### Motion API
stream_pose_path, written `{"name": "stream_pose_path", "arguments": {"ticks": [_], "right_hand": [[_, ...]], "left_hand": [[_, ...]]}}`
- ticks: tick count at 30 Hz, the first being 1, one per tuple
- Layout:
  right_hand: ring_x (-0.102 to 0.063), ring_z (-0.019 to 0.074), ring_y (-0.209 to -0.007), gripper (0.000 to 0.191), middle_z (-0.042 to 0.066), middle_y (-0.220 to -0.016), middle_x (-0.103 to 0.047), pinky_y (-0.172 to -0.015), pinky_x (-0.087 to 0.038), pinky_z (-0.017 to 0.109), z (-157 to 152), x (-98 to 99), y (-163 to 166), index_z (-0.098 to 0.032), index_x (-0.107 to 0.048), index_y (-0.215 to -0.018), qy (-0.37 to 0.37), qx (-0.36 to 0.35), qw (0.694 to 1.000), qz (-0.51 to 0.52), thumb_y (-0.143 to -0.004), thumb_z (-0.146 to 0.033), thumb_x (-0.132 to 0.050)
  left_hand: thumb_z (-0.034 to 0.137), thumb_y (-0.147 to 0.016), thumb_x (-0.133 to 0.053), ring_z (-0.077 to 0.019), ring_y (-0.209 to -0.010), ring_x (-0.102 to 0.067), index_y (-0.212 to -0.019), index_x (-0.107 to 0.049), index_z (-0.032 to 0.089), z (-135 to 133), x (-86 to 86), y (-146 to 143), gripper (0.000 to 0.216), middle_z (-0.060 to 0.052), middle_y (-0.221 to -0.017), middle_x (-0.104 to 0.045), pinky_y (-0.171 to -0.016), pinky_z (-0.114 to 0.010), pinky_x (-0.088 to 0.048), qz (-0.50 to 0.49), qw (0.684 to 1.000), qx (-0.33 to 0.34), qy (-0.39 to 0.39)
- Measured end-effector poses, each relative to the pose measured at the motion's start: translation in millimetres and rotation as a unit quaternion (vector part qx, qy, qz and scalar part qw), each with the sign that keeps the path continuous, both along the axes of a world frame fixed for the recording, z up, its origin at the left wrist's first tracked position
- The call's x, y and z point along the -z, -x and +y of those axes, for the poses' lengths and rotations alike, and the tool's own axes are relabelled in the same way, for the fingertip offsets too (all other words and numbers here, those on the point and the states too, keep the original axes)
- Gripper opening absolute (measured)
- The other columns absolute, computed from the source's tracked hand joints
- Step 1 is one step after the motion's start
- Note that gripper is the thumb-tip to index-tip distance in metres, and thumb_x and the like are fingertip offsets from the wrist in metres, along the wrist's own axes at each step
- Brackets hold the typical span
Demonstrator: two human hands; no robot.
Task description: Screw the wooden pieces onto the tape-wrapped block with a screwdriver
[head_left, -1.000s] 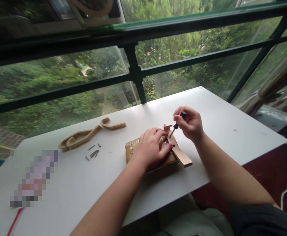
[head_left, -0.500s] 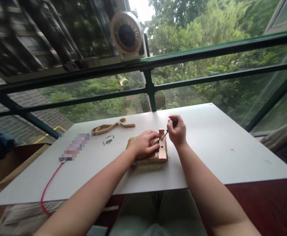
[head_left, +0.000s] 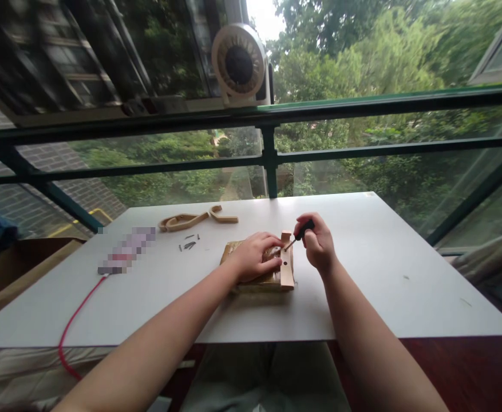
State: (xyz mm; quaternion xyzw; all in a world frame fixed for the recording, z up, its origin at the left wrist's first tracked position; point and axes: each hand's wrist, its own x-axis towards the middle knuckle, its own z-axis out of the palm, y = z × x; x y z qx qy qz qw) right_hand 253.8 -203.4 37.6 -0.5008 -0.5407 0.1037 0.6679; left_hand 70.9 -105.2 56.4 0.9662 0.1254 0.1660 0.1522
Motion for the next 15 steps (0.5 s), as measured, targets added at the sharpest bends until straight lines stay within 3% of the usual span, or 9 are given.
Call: {"name": "stream_pose_path", "arguments": {"ticks": [6, 9, 12, 15], "right_hand": [[-0.051, 0.0105, -0.059, 0.03, 0.003, -0.092, -0.067, -0.062, -0.044, 0.027, -23, -21.0, -3, -0.023, -0.047, -0.119, 0.121, -0.002, 0.987, -0.105, -0.089, -0.027, -0.044], [-0.049, 0.0104, -0.055, 0.035, 0.001, -0.088, -0.068, -0.06, -0.042, 0.026, -33, -35.6, -5, -0.025, -0.048, -0.121, 0.172, 0.024, 0.97, -0.168, -0.088, -0.032, -0.049], [-0.046, 0.0111, -0.057, 0.018, -0.001, -0.071, -0.062, -0.058, -0.037, 0.024, -38, -49.3, -4, -0.023, -0.058, -0.094, 0.213, 0.082, 0.937, -0.263, -0.085, -0.037, -0.055], [-0.046, 0.0112, -0.058, 0.018, 0.0, -0.068, -0.061, -0.057, -0.034, 0.024, -41, -63.0, 3, -0.022, -0.057, -0.084, 0.273, 0.101, 0.9, -0.325, -0.085, -0.04, -0.054]], "left_hand": [[0.04, -0.085, -0.059, -0.0244, -0.113, -0.054, -0.119, -0.06, 0.025, 0, 4.3, 4, 0.038, -0.006, -0.121, -0.06, -0.102, -0.038, -0.042, -0.009, 1.0, 0.017, -0.021], [0.041, -0.085, -0.059, -0.0246, -0.112, -0.055, -0.119, -0.061, 0.025, -1, 5.5, 7, 0.038, -0.006, -0.119, -0.061, -0.102, -0.038, -0.043, -0.01, 0.999, 0.029, -0.022], [0.041, -0.085, -0.059, -0.0242, -0.111, -0.056, -0.119, -0.063, 0.025, -3, 5.8, 12, 0.038, -0.006, -0.118, -0.062, -0.102, -0.037, -0.043, -0.017, 0.999, 0.043, -0.022], [0.04, -0.084, -0.06, -0.0236, -0.11, -0.057, -0.12, -0.063, 0.024, -5, 5.3, 17, 0.039, -0.007, -0.117, -0.063, -0.101, -0.037, -0.044, -0.024, 0.998, 0.046, -0.019]]}}
